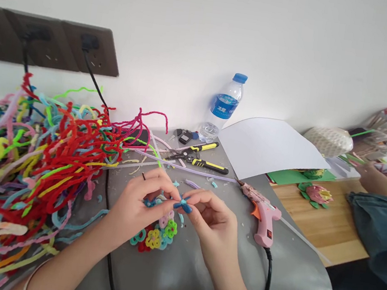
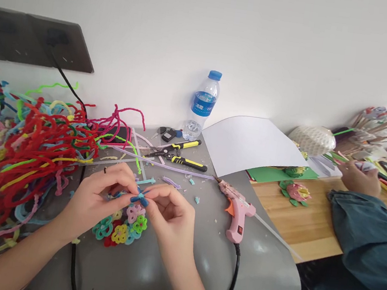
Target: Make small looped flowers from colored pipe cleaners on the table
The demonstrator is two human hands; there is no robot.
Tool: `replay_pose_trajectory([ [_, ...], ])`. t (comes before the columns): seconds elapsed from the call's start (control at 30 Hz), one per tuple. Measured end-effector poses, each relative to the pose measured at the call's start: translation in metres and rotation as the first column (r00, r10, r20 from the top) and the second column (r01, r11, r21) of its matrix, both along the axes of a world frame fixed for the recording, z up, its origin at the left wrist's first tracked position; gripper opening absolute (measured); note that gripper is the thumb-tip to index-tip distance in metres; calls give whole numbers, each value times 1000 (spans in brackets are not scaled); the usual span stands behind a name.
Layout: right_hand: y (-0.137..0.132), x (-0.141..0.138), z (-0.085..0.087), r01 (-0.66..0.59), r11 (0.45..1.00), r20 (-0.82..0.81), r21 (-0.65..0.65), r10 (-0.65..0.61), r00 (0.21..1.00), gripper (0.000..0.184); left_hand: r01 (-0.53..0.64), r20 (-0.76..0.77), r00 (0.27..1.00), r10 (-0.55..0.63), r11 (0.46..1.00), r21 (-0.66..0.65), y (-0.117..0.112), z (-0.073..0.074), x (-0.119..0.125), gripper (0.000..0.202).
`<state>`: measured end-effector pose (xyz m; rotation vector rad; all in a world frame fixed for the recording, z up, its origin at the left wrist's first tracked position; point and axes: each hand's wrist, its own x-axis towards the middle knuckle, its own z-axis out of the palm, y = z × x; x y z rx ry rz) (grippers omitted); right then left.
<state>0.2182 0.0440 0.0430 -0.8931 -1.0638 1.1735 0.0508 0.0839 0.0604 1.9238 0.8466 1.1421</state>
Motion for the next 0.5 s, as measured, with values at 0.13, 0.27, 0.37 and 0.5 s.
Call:
replay_pose_trajectory([
  [0.13,-2,4,1,6,1000,67,-30,-4,998,9,18,-47,999,-16,999,36,0,1,-1,11],
  [0.27,-4,5,2,24,998,107,-53,-18,994,14,7,-82,997,-5,1000,27,-1,3,0,9],
  [0.37,-5,3,3,44,998,114,-41,-39,993,15,5,-85,996,-3,1000,20,-2,2,1,9],
  [0.5,-5,2,2,41,999,128,-18,-38,991,11,9,-99,995,-9,1000,-1,-2,1,0,11],
])
